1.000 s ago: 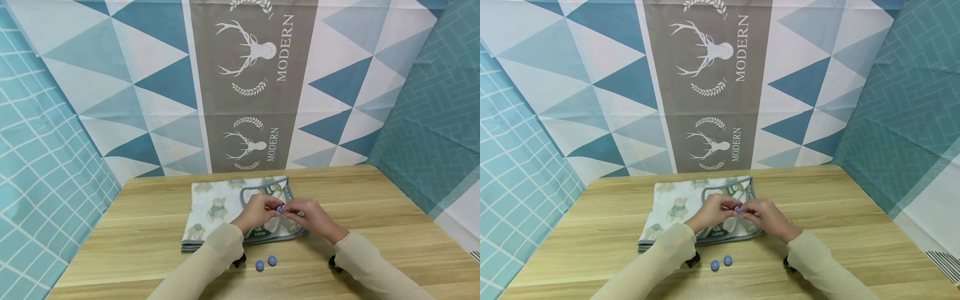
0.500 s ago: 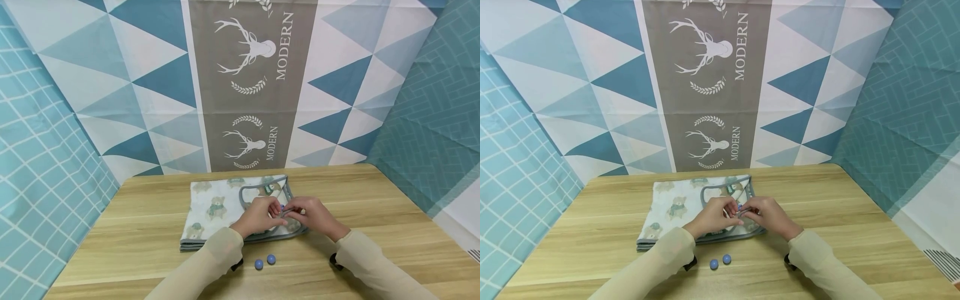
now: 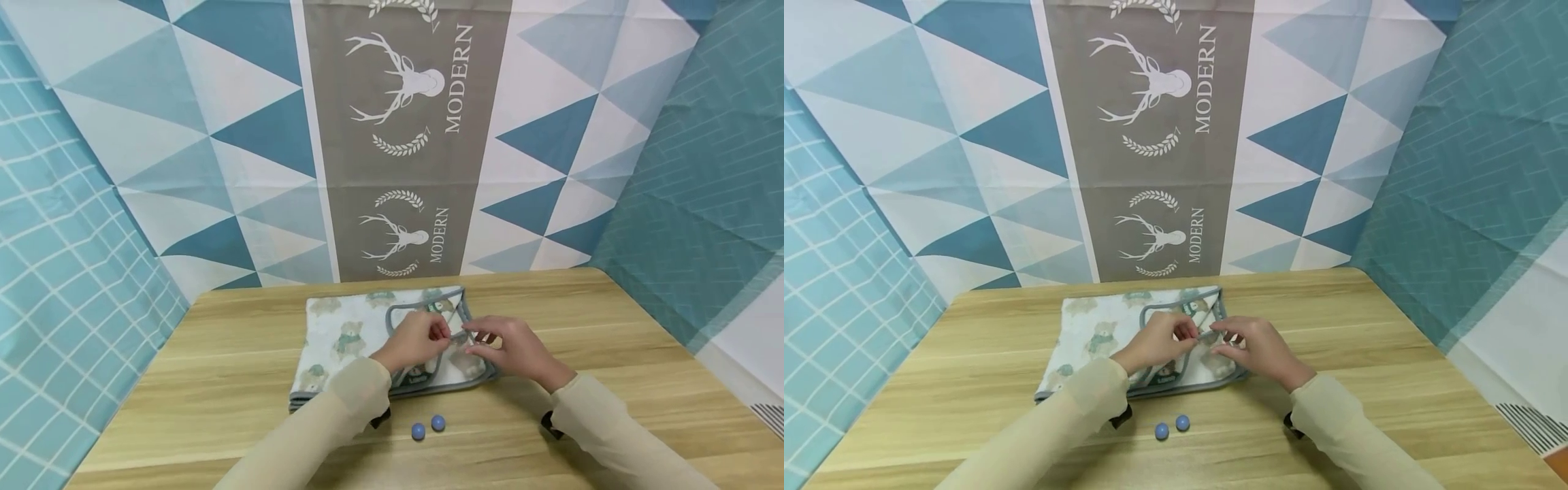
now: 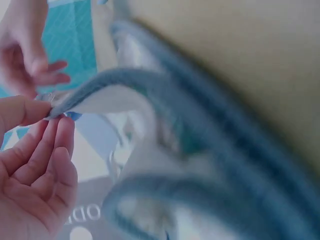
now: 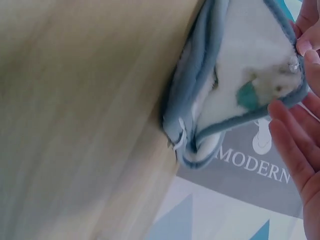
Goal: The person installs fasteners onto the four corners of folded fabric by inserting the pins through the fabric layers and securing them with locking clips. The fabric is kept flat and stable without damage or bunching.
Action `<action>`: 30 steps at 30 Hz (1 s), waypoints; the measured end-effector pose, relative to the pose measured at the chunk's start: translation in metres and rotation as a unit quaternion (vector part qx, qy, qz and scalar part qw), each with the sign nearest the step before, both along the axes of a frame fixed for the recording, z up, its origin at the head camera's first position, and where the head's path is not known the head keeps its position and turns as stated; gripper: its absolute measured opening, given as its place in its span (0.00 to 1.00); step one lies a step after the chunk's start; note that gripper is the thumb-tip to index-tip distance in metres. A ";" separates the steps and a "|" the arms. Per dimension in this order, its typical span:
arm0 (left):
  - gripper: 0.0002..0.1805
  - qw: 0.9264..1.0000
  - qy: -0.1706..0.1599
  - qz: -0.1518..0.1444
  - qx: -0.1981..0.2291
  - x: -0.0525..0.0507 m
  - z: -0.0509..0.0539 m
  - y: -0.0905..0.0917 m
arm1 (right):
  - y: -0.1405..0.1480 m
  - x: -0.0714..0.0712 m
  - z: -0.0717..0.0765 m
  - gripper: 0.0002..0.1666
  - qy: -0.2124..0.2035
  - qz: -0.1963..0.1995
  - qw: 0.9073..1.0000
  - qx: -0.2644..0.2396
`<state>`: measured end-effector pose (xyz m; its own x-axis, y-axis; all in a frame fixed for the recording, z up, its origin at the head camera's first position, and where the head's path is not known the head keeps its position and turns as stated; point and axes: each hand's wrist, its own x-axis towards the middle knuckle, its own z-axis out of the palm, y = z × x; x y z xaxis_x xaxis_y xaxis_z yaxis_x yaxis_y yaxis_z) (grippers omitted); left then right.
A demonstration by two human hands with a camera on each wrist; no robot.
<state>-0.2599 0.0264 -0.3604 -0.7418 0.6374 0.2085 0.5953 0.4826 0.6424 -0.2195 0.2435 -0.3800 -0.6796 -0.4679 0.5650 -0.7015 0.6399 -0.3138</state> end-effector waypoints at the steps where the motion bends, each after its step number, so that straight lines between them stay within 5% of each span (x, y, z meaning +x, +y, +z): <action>1: 0.02 1.000 -0.006 0.009 0.003 -0.004 0.003 -0.002 | 0.001 0.000 0.001 0.22 -0.001 -0.005 1.000 0.000; 6: 0.03 0.993 -0.100 0.045 0.052 -0.025 0.008 -0.017 | 0.007 0.000 0.003 0.21 -0.026 -0.030 0.999 0.010; 10: 0.05 0.972 -0.198 0.090 0.088 -0.038 0.007 -0.030 | 0.011 0.001 0.001 0.21 -0.061 -0.044 0.997 0.022; 13: 0.07 0.958 -0.236 0.127 0.104 -0.047 0.008 -0.038 | 0.013 0.001 -0.001 0.21 -0.075 -0.050 0.995 0.036; 16: 0.07 0.953 -0.242 0.151 0.100 -0.053 0.007 -0.045 | 0.014 0.001 -0.001 0.21 -0.083 -0.051 0.994 0.047; 21: 0.08 0.959 -0.218 0.172 0.049 -0.061 -0.002 -0.054 | 0.013 0.001 -0.001 0.22 -0.089 -0.051 0.993 0.057; 30: 0.11 0.959 -0.197 0.201 -0.035 -0.065 -0.013 -0.064 | 0.012 0.001 0.001 0.22 -0.096 -0.049 0.992 0.065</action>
<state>-0.3247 -0.0371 -0.3731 -0.9430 0.2851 -0.1718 0.0689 0.6721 0.7373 -0.2183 0.2552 -0.3791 -0.8152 -0.4545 0.3591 -0.5685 0.7464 -0.3459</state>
